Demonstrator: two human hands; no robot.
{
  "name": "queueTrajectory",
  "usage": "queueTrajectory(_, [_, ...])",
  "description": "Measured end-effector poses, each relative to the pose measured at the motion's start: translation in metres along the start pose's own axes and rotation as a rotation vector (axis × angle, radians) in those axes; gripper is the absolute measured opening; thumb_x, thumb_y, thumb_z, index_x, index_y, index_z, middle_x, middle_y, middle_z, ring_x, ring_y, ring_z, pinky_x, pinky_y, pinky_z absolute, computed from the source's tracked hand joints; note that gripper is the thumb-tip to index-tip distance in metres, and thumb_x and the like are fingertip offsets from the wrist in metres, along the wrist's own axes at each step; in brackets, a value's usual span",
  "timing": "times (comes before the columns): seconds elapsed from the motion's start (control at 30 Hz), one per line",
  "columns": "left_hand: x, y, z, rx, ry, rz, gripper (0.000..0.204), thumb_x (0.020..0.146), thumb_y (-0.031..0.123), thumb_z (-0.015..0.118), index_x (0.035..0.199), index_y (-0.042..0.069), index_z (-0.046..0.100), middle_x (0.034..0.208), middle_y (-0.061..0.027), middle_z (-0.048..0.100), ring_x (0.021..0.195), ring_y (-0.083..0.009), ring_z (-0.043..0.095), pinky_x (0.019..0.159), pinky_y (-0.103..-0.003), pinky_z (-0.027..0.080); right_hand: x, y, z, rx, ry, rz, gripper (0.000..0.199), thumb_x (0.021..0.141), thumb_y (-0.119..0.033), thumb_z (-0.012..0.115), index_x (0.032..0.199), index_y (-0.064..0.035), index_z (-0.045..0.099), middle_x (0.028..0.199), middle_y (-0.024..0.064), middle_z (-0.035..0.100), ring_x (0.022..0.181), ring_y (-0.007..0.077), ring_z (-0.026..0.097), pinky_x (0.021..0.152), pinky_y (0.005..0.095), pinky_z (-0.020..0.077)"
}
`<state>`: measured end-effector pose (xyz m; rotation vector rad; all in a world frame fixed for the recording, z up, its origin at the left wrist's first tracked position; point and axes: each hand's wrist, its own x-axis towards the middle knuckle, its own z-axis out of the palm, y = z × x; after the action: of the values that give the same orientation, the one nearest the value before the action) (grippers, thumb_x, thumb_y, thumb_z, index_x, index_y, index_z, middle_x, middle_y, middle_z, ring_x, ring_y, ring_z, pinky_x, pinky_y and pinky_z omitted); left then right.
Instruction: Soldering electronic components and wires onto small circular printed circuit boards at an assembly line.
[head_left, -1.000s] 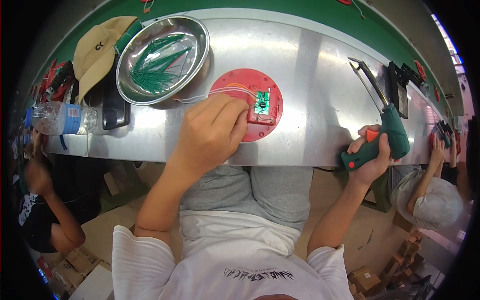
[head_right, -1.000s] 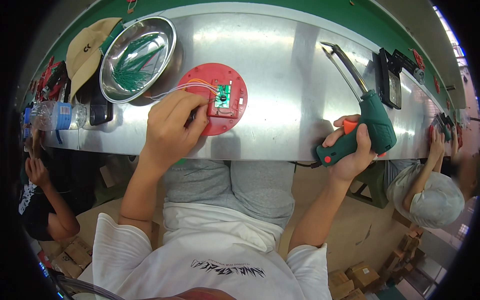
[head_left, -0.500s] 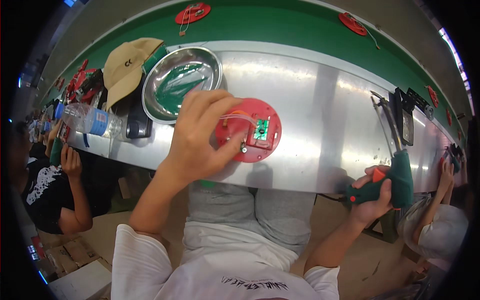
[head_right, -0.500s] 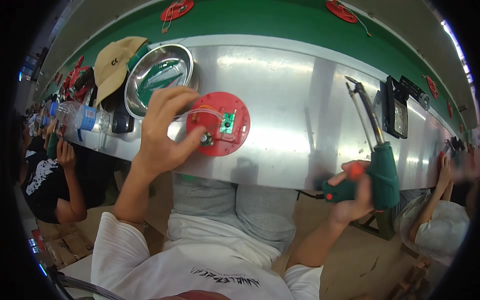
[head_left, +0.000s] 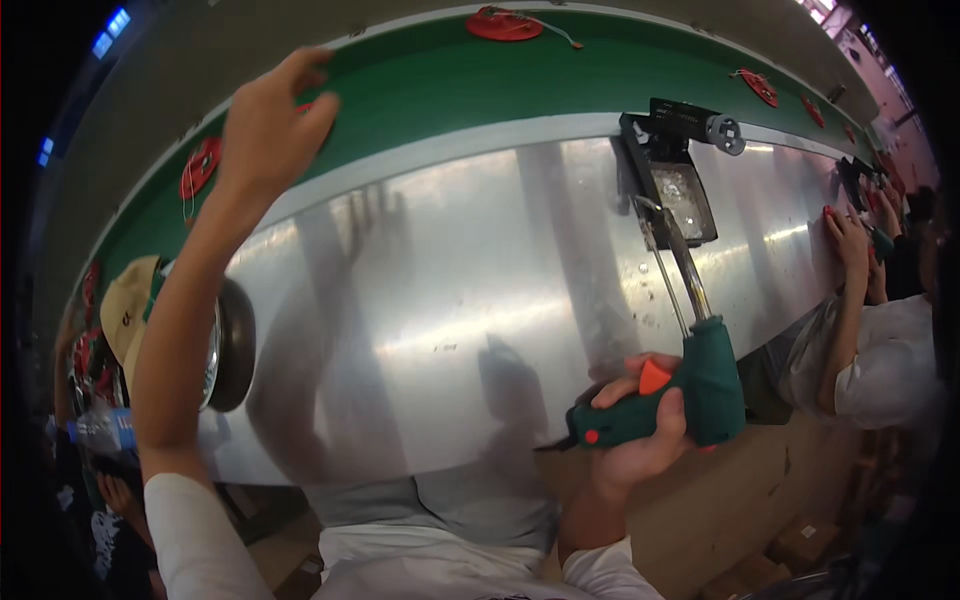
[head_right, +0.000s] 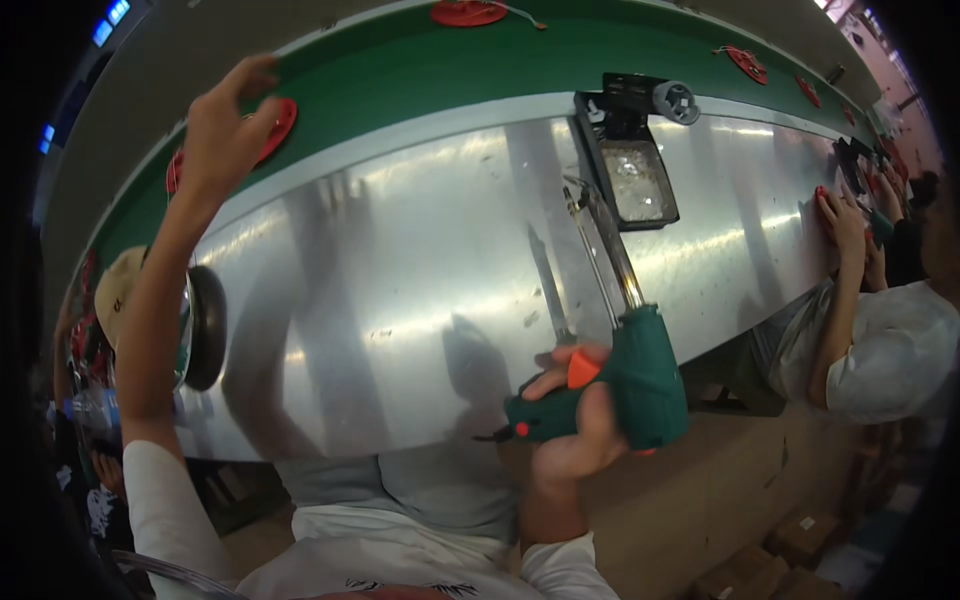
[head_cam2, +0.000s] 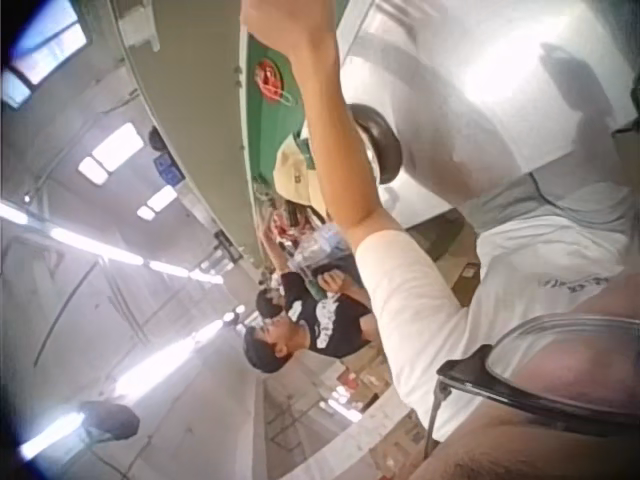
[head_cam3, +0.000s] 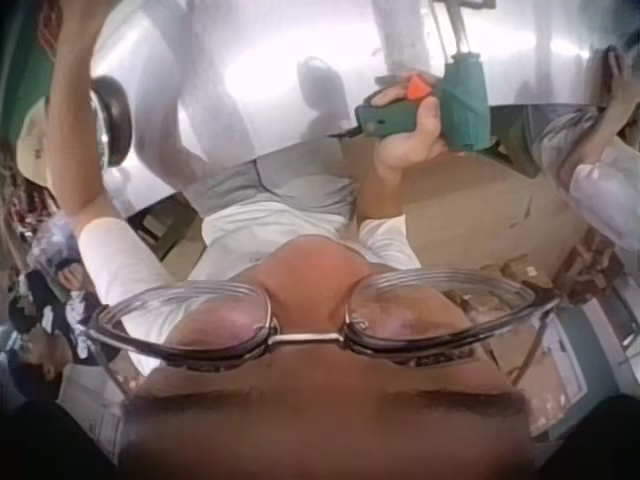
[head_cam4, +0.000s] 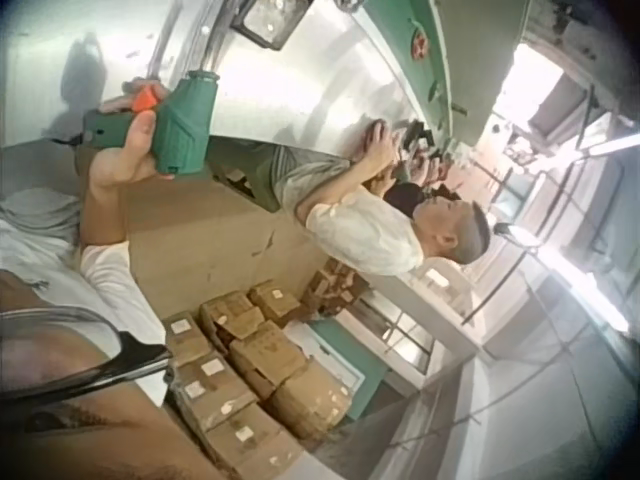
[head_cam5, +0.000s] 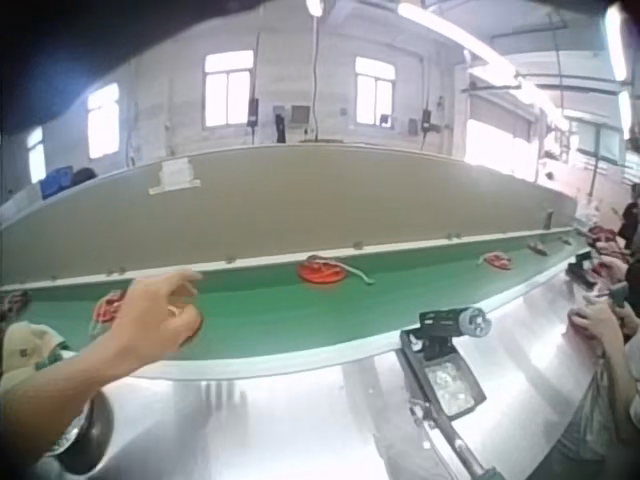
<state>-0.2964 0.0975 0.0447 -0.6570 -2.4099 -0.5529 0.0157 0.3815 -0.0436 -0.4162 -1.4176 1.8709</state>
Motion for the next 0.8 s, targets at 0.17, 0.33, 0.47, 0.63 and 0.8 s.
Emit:
queueTrajectory(0.17, [0.137, 0.04, 0.145, 0.135, -0.187, 0.02, 0.05, 0.096, 0.035, 0.059, 0.14, 0.012, 0.067, 0.115, -0.0241, 0.076, 0.107, -0.0445, 0.072, 0.095, -0.054, 0.057, -0.001, -0.004, 0.008, -0.062, 0.063, 0.074, 0.056, 0.098, -0.045, 0.058, 0.121, 0.0068, 0.058, 0.1, 0.0199, 0.069, 0.07, 0.0239, 0.069, 0.079, 0.0398, 0.0565])
queueTrajectory(0.33, [0.205, 0.078, 0.257, 0.263, -0.336, -0.25, 0.056, 0.106, 0.054, 0.044, 0.146, 0.018, 0.061, 0.146, -0.0235, 0.054, 0.136, -0.0452, 0.048, 0.113, -0.059, 0.036, 0.005, -0.003, 0.004, -0.177, 0.137, 0.145, 0.062, 0.098, -0.053, 0.057, 0.12, 0.0055, 0.058, 0.101, 0.019, 0.07, 0.072, 0.023, 0.07, 0.088, 0.0422, 0.0542])
queueTrajectory(0.47, [0.185, 0.068, 0.259, 0.079, -0.35, -0.209, 0.065, 0.1, 0.055, 0.046, 0.102, 0.0, 0.081, 0.114, -0.0279, 0.076, 0.113, -0.0462, 0.072, 0.098, -0.055, 0.054, 0.004, 0.006, 0.009, -0.095, 0.208, 0.05, 0.056, 0.098, -0.045, 0.057, 0.123, 0.0059, 0.055, 0.098, 0.0205, 0.069, 0.065, 0.0239, 0.067, 0.089, 0.0442, 0.0542])
queueTrajectory(0.63, [0.099, 0.015, 0.163, -0.403, -0.595, -0.02, 0.051, 0.092, 0.05, 0.077, 0.083, 0.001, 0.083, 0.071, -0.0189, 0.075, 0.064, -0.0299, 0.075, 0.07, -0.043, 0.062, 0.005, 0.012, 0.016, -0.051, 0.239, -0.073, 0.046, 0.1, -0.034, 0.057, 0.122, 0.0068, 0.056, 0.096, 0.0211, 0.066, 0.056, 0.0228, 0.063, 0.071, 0.041, 0.0568])
queueTrajectory(0.8, [0.008, -0.01, 0.065, -0.371, -0.558, -0.012, 0.048, 0.086, 0.042, 0.088, 0.095, 0.003, 0.062, 0.086, -0.014, 0.067, 0.082, -0.027, 0.067, 0.072, -0.041, 0.054, 0.001, 0.011, 0.028, -0.031, 0.169, -0.22, 0.033, 0.104, -0.022, 0.053, 0.116, 0.0083, 0.057, 0.094, 0.0175, 0.065, 0.055, 0.0197, 0.061, 0.053, 0.0326, 0.0525])
